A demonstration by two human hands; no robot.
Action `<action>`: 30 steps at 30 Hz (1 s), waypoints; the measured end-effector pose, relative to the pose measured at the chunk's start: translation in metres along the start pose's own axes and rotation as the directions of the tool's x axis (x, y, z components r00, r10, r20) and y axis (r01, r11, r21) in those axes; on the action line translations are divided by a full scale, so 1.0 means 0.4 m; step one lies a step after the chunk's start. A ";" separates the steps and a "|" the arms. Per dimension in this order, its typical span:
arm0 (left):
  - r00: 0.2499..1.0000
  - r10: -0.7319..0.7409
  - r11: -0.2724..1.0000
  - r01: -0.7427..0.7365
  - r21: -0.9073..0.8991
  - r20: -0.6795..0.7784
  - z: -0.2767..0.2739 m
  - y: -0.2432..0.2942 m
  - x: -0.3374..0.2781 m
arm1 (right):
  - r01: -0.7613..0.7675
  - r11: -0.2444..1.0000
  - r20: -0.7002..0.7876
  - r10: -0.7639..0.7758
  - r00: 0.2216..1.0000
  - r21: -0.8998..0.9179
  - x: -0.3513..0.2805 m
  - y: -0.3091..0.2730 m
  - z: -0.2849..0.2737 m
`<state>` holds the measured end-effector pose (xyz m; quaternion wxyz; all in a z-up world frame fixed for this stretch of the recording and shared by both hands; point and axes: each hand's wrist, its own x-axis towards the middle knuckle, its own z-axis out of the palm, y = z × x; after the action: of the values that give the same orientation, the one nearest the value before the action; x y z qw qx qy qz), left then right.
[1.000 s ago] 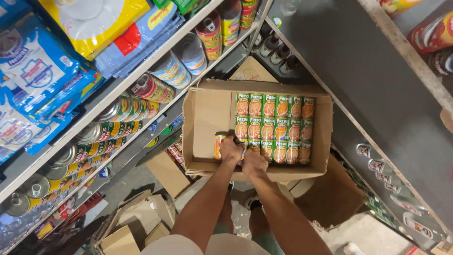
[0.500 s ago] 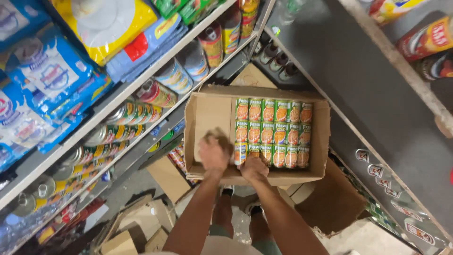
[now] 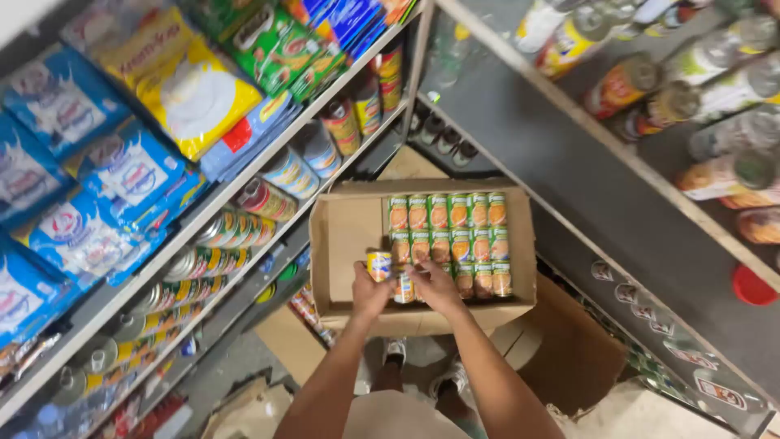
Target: The recorder organizes canned goods by moving them between a cardboard box and store shelves.
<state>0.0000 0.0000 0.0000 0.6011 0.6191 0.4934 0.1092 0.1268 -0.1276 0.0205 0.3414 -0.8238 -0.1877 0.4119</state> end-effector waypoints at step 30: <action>0.598 0.529 0.794 -0.097 -0.601 0.602 0.343 0.713 -0.489 | 0.488 0.380 -0.436 -0.220 0.873 0.785 -0.543 -0.278 -0.638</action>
<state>0.1409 -0.1730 0.2977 0.8586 0.5052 0.0334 0.0805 0.2013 -0.2826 0.3290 0.8162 -0.5140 -0.0758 0.2527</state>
